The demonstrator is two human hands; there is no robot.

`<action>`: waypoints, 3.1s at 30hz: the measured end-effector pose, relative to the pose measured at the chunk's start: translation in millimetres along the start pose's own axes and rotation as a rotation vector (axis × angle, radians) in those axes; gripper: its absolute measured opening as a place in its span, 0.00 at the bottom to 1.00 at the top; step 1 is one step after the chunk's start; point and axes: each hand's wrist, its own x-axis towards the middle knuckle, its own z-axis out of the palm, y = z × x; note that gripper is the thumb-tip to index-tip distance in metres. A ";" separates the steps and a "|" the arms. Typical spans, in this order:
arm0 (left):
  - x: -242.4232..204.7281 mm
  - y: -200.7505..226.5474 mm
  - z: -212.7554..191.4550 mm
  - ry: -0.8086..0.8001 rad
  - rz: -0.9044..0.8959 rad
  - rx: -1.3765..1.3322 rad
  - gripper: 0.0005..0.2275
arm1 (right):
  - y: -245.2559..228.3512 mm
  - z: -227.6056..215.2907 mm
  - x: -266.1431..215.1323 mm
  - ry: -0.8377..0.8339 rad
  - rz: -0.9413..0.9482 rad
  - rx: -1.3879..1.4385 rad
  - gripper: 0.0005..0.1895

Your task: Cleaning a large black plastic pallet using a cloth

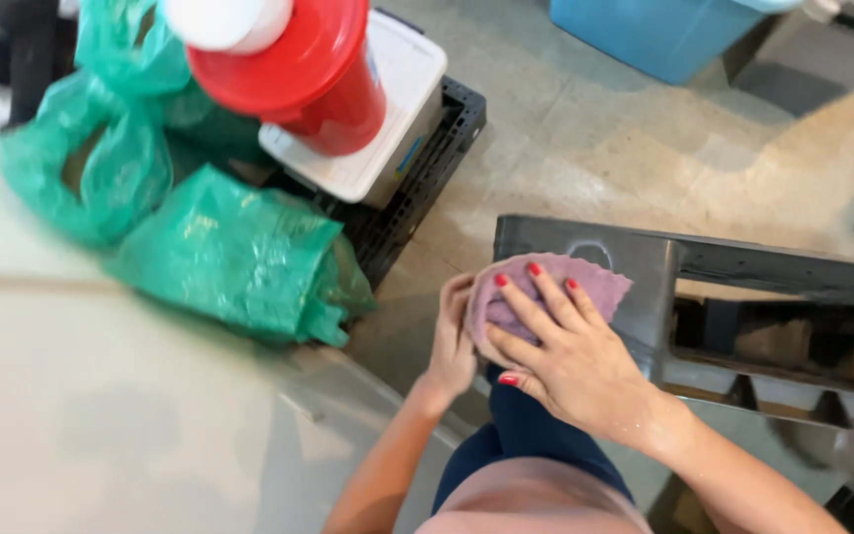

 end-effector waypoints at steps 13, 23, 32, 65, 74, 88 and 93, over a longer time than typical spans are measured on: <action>114.2 -23.6 -35.4 -0.409 0.062 -0.320 0.12 | -6.7 6.5 51.0 0.108 0.581 -0.097 0.31; 178.9 -60.8 -49.1 -1.060 0.249 -0.280 0.23 | -86.0 26.4 102.4 0.265 1.175 -0.255 0.31; 229.9 -52.3 -27.6 -1.190 0.467 -0.456 0.11 | -61.1 15.0 108.6 0.262 1.600 -0.358 0.32; 359.8 -20.0 405.5 -2.030 0.741 -0.758 0.09 | 109.1 -40.9 169.6 0.303 2.711 -0.435 0.16; 311.4 47.4 507.9 -1.943 1.183 -0.875 0.14 | 150.7 -55.5 131.0 0.494 2.996 -0.080 0.21; 307.3 127.5 531.5 -2.195 1.252 -0.970 0.09 | 217.0 -81.2 115.4 2.690 2.199 -1.613 0.16; 335.4 124.8 550.8 -3.023 0.525 -1.410 0.04 | 279.7 -85.7 142.5 3.016 1.571 -2.116 0.18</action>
